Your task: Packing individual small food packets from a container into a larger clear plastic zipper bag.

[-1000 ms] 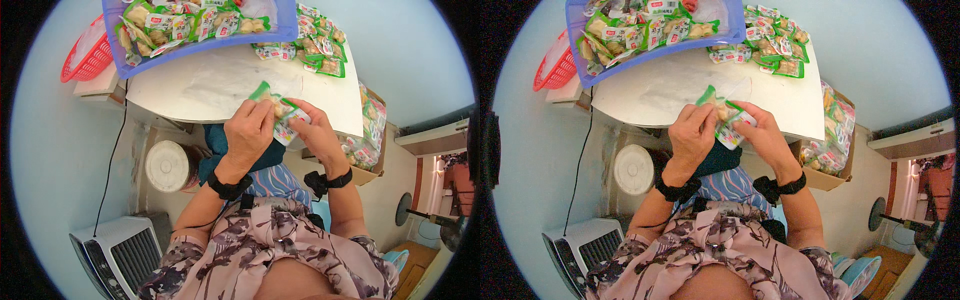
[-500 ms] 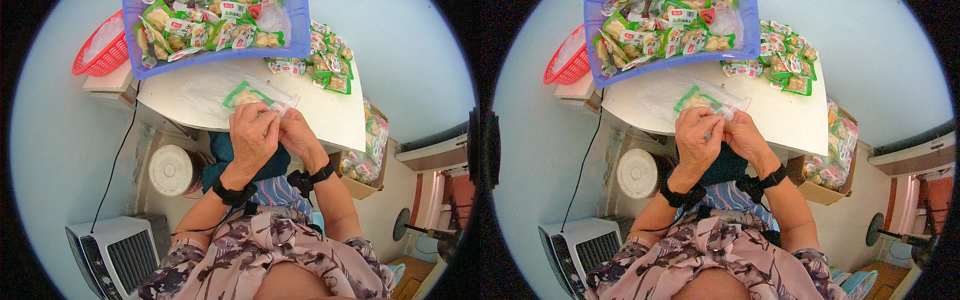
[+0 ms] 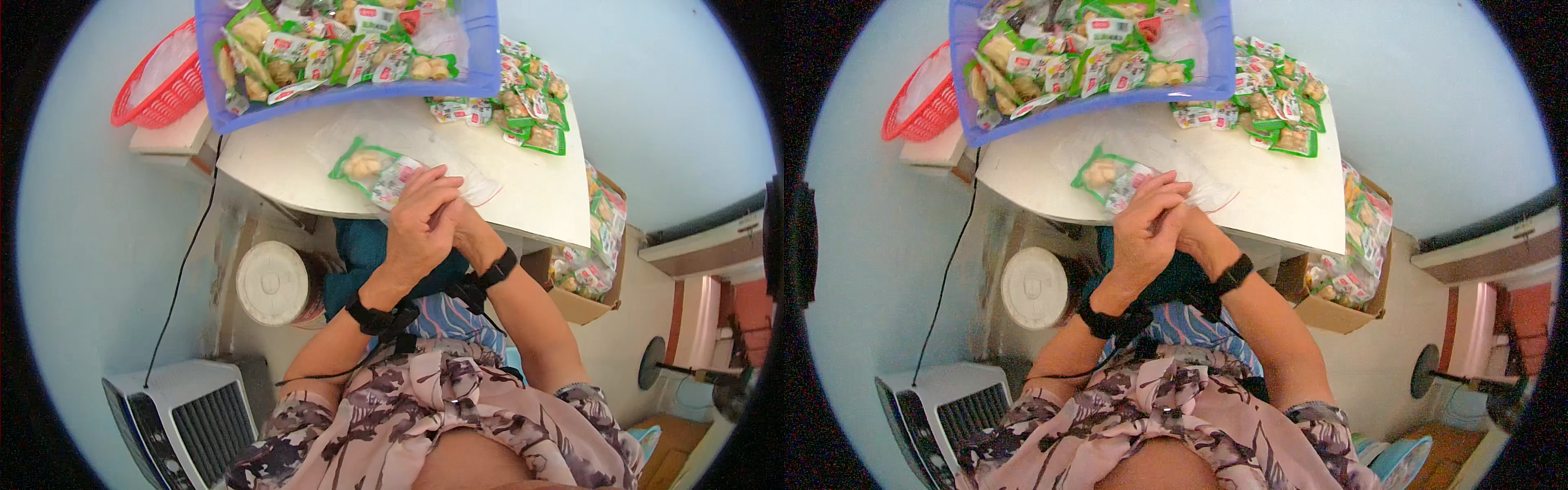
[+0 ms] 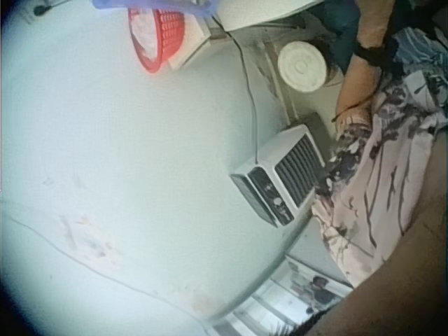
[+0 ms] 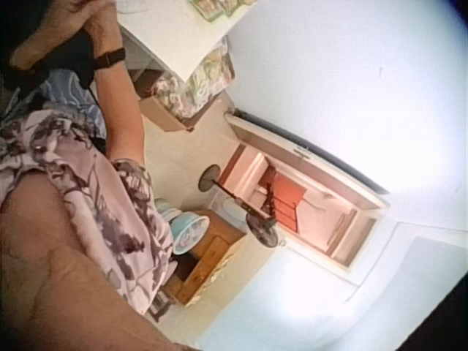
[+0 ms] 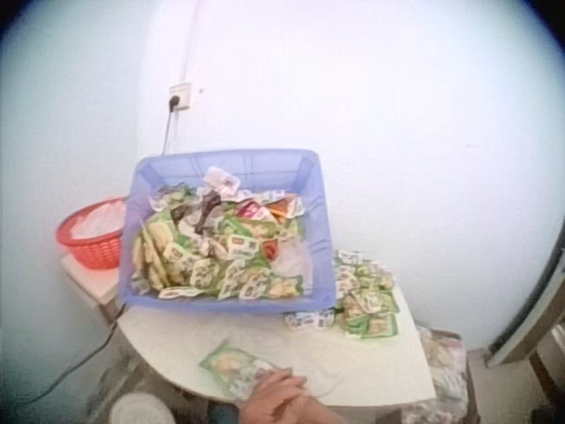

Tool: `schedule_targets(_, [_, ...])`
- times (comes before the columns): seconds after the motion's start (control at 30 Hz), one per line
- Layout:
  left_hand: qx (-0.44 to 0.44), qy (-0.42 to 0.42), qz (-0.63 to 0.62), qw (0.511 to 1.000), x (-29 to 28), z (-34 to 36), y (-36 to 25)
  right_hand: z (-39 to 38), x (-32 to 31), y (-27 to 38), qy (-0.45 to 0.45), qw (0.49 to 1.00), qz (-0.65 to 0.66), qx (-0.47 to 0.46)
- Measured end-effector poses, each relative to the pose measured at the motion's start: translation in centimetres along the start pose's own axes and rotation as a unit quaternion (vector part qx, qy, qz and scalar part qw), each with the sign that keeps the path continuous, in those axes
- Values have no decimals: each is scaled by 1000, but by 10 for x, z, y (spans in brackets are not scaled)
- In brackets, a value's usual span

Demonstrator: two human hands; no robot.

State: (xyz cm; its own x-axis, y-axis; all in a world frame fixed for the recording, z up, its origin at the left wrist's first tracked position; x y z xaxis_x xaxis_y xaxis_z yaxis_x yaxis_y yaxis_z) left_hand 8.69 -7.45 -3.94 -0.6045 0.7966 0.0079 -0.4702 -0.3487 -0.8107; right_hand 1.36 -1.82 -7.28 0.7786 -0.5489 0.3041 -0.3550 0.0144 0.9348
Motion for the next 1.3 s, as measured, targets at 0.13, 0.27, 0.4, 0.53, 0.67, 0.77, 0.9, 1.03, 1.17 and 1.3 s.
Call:
schedule_targets(0.13, [-2,1,-18,1000,-4,-1,-1,8,7,-6,-14,1000,-6,-2])
schedule_targets(0.27, [-18,-8,-6,1000,-14,-2,5,31,20,-22,-35,999,-16,-8])
schedule_targets(0.4, [-58,-40,-45,997,-17,-2,6,42,16,-34,-69,997,-38,-10])
schedule_targets(0.53, [-75,-57,-64,994,-23,-4,5,29,23,-17,-35,995,-90,-15])
schedule_targets(0.67, [-112,-73,-79,988,-22,-5,10,12,6,-15,25,977,-198,-74])
schedule_targets(0.77, [-108,-63,-36,991,-24,-4,8,-22,-5,23,-25,912,-397,-101])
schedule_targets(0.9, [-7,-16,89,996,-25,-4,-4,-53,-54,74,-117,938,-324,-30])
schedule_targets(1.03, [11,15,138,990,-27,-9,-14,-57,-127,126,-315,607,-702,-199])
schedule_targets(1.17, [46,67,235,969,-18,-12,-26,-39,-181,124,-300,423,-825,-222])
schedule_targets(1.3, [64,92,309,945,-12,-21,-28,-12,-199,114,-216,340,-887,-228])
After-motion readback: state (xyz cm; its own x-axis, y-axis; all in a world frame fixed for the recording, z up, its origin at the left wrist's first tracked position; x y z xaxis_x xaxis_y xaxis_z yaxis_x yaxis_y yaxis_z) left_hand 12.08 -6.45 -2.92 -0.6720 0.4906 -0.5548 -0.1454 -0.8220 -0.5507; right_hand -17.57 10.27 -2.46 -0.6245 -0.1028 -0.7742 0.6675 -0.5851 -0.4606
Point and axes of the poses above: each hand's wrist, its own z-axis towards the middle knuckle, its own x-axis out of the palm, y = z × x, the point moved 4 cm from there along z, towards the middle knuckle, and after that the axes turned 10 degrees about -z, right-handed, at the moved point
